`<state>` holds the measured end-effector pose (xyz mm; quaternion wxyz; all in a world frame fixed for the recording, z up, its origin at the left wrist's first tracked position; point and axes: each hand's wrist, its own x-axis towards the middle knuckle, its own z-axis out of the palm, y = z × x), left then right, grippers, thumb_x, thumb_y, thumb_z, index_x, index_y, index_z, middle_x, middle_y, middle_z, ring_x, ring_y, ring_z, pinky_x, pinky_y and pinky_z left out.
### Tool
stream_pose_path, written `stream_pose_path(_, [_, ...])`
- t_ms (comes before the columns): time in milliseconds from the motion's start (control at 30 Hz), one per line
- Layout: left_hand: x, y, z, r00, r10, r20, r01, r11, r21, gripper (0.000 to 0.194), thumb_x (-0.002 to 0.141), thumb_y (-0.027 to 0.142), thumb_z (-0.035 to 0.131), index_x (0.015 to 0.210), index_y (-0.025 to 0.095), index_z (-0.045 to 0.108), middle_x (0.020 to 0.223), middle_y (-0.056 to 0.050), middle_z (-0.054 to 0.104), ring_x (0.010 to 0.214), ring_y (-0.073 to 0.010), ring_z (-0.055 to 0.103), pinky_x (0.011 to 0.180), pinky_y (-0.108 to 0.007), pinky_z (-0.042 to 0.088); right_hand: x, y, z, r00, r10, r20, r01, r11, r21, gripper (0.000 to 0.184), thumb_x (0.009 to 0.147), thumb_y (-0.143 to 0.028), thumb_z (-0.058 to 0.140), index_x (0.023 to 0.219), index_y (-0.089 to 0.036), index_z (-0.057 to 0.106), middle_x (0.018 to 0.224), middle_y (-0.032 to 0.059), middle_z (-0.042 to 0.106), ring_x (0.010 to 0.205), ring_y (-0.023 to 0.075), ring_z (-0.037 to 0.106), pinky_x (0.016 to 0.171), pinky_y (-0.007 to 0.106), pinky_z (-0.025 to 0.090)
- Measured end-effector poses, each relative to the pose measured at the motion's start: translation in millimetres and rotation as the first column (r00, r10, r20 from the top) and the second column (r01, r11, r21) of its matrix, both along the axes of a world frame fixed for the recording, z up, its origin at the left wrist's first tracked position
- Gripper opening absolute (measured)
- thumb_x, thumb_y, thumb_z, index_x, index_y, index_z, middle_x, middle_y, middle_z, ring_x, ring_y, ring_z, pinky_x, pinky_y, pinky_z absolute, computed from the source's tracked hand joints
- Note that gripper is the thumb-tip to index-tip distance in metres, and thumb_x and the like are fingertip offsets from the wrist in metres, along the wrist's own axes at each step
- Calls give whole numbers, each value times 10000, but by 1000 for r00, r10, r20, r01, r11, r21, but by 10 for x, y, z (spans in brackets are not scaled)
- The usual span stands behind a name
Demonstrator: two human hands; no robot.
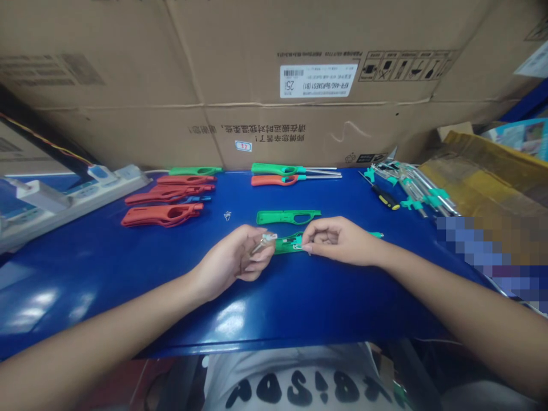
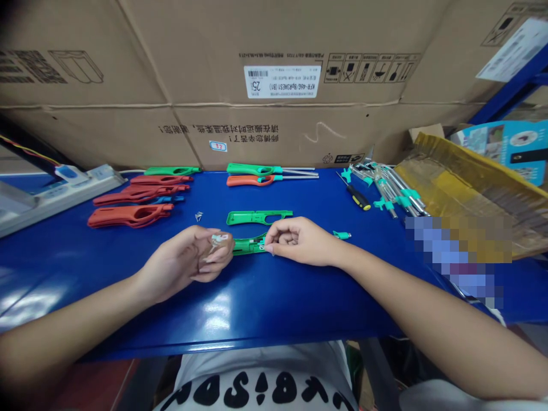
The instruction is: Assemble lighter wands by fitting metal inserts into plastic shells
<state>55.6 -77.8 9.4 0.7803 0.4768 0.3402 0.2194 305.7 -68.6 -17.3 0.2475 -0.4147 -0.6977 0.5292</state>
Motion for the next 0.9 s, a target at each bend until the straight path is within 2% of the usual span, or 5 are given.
stream_pose_path(167, [21, 11, -80, 995, 101, -7, -100, 986, 130, 298, 931, 439, 560, 801, 176, 510, 673, 49, 349, 514, -77, 261, 464, -222, 184, -18, -1, 34, 999, -13, -35, 13, 1000, -13, 267, 822, -414, 739, 844, -154, 681, 735, 6, 663, 635, 95, 567, 609, 230, 470])
stream_pose_path(300, [31, 30, -155, 992, 81, -100, -49, 956, 290, 334, 928, 491, 623, 896, 163, 573, 660, 54, 412, 528, -74, 331, 494, -211, 268, -22, -1, 49, 999, -13, -40, 13, 1000, -3, 288, 826, -438, 742, 832, -155, 693, 695, -5, 654, 586, 87, 544, 569, 226, 462])
stream_pose_path(500, [49, 32, -186, 954, 104, -280, 42, 882, 469, 373, 924, 518, 629, 897, 147, 657, 720, 21, 548, 548, -80, 432, 512, -215, 343, -13, -9, 17, 997, -11, -78, 12, 1000, 10, 262, 823, -418, 743, 844, -160, 698, 761, 15, 675, 688, 122, 607, 664, 257, 497])
stream_pose_path(667, [54, 15, -187, 941, 140, -308, 47, 848, 528, 319, 921, 463, 655, 933, 151, 719, 746, 8, 627, 547, -84, 470, 522, -213, 382, -24, -34, 6, 996, 8, -94, -8, 1000, 3, 221, 848, -372, 724, 858, -154, 688, 767, 9, 659, 700, 114, 601, 687, 252, 494])
stream_pose_path(900, [23, -3, -164, 937, 178, -300, 78, 731, 677, 229, 922, 373, 674, 902, 158, 748, 845, -30, 706, 711, -124, 574, 635, -218, 436, -31, -62, -25, 995, 23, -98, -21, 1000, 22, 242, 861, -398, 710, 875, -158, 687, 777, 7, 630, 688, 110, 570, 659, 248, 471])
